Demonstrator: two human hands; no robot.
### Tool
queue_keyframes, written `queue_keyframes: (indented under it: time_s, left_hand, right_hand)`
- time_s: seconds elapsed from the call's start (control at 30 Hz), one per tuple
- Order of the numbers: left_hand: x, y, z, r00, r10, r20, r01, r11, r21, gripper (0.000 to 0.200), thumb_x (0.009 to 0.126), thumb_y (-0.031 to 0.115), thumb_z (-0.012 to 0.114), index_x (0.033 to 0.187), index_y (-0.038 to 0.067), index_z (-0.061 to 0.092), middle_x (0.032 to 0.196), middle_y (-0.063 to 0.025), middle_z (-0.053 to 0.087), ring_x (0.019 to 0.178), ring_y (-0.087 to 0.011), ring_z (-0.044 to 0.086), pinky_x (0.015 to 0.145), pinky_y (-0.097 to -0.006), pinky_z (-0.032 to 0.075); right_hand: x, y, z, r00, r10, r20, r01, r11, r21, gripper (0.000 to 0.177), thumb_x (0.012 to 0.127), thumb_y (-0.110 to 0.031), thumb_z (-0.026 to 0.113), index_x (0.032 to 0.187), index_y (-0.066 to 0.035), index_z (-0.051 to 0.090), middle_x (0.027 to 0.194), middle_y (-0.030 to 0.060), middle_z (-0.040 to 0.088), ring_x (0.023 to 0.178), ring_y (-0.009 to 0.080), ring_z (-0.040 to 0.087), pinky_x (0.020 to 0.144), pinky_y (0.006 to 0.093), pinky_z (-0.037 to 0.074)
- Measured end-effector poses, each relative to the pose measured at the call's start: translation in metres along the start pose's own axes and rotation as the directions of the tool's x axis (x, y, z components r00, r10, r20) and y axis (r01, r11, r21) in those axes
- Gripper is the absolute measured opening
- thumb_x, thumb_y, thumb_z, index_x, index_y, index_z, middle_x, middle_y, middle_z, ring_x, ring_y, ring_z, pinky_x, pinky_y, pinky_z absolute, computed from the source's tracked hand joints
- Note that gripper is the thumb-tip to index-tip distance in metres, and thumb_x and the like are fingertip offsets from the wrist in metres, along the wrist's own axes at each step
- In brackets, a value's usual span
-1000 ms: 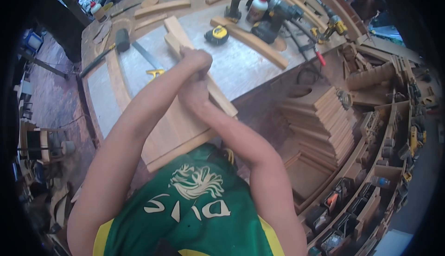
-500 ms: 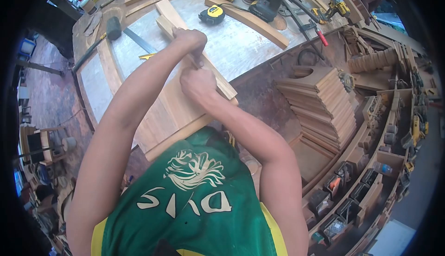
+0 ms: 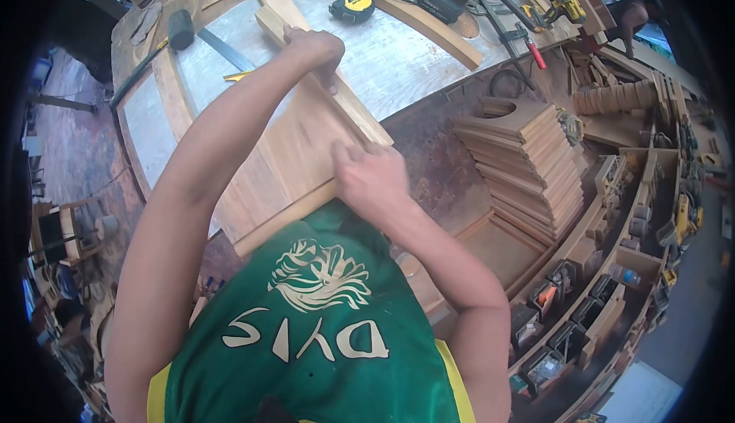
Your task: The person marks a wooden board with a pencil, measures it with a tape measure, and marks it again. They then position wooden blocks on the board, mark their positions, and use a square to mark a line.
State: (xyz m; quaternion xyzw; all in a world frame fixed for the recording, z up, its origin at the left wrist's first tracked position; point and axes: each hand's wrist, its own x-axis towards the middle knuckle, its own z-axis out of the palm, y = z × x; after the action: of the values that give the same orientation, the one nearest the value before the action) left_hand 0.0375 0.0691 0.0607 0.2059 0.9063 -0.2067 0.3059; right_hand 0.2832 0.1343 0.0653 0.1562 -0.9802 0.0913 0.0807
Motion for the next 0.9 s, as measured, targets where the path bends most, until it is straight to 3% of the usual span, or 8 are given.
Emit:
queue_keyframes:
  time_s: [0.1,0.2,0.37,0.5,0.57,0.6,0.8,0.9]
  left_hand:
    - [0.007,0.0,0.002,1.0,0.003,0.015,-0.003,1.0,0.008,0.078,0.068,0.057,0.091,0.135,0.024,0.068,0.145,-0.0057,0.061,0.139,-0.0391,0.05,0.118,-0.0655,0.026]
    - [-0.007,-0.003,-0.006,0.998,0.051,0.046,-0.048,0.996,-0.069,0.084,0.071,0.049,0.092,0.14,0.013,0.063,0.147,-0.0212,0.056,0.14,-0.0557,0.041,0.12,-0.0698,0.013]
    - [0.002,-0.006,-0.004,0.997,0.082,0.006,-0.081,0.992,-0.092,0.071,0.076,0.035,0.09,0.138,0.012,0.065,0.144,-0.021,0.059,0.138,-0.0559,0.044,0.119,-0.0712,0.013]
    - [0.003,-0.004,-0.003,0.997,0.081,0.006,-0.081,0.994,-0.076,0.072,0.075,0.038,0.091,0.138,0.012,0.065,0.141,-0.0215,0.061,0.137,-0.0565,0.045,0.119,-0.071,0.014]
    - [-0.002,-0.003,-0.004,0.998,0.056,-0.001,-0.056,0.998,-0.031,0.077,0.07,0.047,0.092,0.135,0.016,0.067,0.142,-0.0121,0.063,0.135,-0.0421,0.053,0.118,-0.0672,0.023]
    - [-0.004,-0.002,-0.004,0.999,0.044,-0.007,-0.044,0.999,-0.009,0.079,0.067,0.052,0.092,0.134,0.017,0.068,0.142,-0.0075,0.063,0.134,-0.035,0.056,0.118,-0.0653,0.027]
    - [-0.002,-0.003,-0.001,0.998,0.067,-0.01,-0.067,0.998,0.009,0.076,0.067,0.056,0.091,0.131,0.019,0.07,0.137,-0.0052,0.067,0.131,-0.0345,0.059,0.116,-0.0653,0.029]
    - [-0.006,-0.007,-0.004,0.993,0.117,0.025,-0.115,0.992,-0.053,0.087,0.067,0.055,0.091,0.14,0.016,0.063,0.142,-0.0183,0.061,0.137,-0.0569,0.044,0.118,-0.0698,0.016]
  right_hand:
    - [0.042,-0.001,0.051,0.988,-0.071,-0.138,0.066,0.997,-0.036,0.023,0.085,-0.014,0.062,0.106,-0.005,0.066,0.073,0.0075,0.068,0.07,0.026,0.07,0.055,0.0419,0.052]
    - [0.089,-0.002,0.082,0.997,0.023,-0.069,-0.025,0.999,-0.035,0.026,0.085,-0.011,0.059,0.107,-0.001,0.068,0.078,0.0119,0.073,0.071,0.0285,0.072,0.057,0.0436,0.053]
    - [0.117,0.006,0.102,0.996,0.076,-0.038,-0.076,0.997,-0.017,0.027,0.087,-0.01,0.057,0.109,0.002,0.069,0.076,0.0139,0.074,0.066,0.0301,0.073,0.056,0.0442,0.056]
    - [0.108,0.005,0.083,0.979,0.123,0.163,-0.113,0.991,-0.069,0.026,0.087,-0.012,0.058,0.108,-0.002,0.07,0.073,0.0126,0.073,0.065,0.0298,0.073,0.056,0.0437,0.056]
    - [0.083,0.008,0.06,0.943,0.131,0.305,-0.101,0.988,-0.115,0.026,0.087,-0.014,0.058,0.108,-0.006,0.071,0.074,0.0125,0.072,0.066,0.0311,0.072,0.057,0.0445,0.057]
    - [0.064,0.011,0.054,0.954,0.151,0.261,-0.132,0.987,-0.09,0.024,0.087,-0.015,0.058,0.105,-0.007,0.071,0.07,0.012,0.071,0.062,0.0311,0.071,0.055,0.0444,0.056]
    - [-0.025,0.02,0.009,0.968,0.143,0.205,-0.127,0.988,-0.092,0.009,0.083,-0.014,0.061,0.083,-0.005,0.064,0.062,0.0137,0.067,0.058,0.0292,0.07,0.052,0.0434,0.053]
    - [-0.03,0.024,0.015,0.988,0.129,0.086,-0.129,0.992,0.001,0.01,0.084,-0.013,0.06,0.084,-0.004,0.064,0.061,0.0139,0.066,0.055,0.0302,0.068,0.052,0.0442,0.053]
